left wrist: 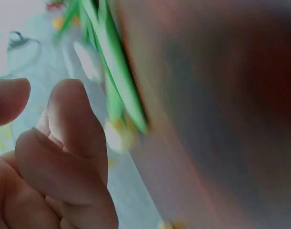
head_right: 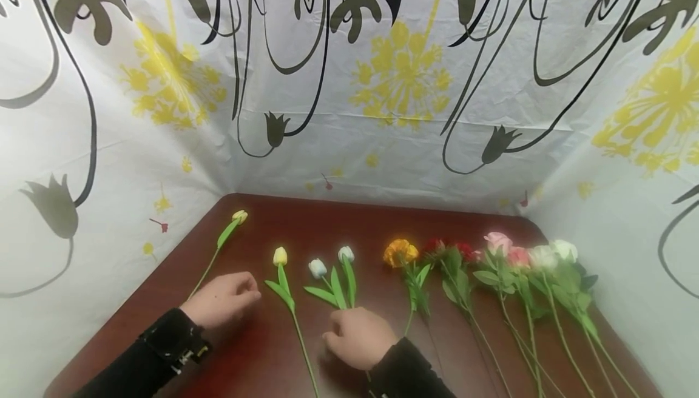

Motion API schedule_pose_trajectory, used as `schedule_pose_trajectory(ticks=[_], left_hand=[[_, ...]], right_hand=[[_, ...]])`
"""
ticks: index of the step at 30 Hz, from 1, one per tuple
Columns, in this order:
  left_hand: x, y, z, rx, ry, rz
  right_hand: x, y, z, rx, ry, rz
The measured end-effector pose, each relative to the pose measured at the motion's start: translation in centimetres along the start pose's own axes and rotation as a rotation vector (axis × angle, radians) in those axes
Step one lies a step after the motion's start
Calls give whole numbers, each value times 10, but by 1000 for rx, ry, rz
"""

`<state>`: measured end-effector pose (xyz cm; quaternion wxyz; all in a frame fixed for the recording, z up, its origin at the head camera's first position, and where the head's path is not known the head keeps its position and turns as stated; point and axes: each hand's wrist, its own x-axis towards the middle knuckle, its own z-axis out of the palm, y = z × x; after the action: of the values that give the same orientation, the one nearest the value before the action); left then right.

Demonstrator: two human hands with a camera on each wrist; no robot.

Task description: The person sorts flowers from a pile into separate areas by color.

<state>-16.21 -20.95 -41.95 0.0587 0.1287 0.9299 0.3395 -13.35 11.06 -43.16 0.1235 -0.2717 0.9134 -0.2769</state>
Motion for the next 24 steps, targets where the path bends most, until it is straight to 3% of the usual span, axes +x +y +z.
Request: schedule_pose_trajectory(ticks=[4,10,17,24], left_hand=[[5,-20,-25,159,109,-65],[21,-57,-53,290,166,-144],[25,-92,-66,338,98,-240],[31,-93,-64,359,87,-229]], right_hand=[[-14,11,-18,35,-13,17],[-34,25,-41,43,-7,54],[-52,41,-54,82,-1,62],[-55,48,-53,96,-10,59]])
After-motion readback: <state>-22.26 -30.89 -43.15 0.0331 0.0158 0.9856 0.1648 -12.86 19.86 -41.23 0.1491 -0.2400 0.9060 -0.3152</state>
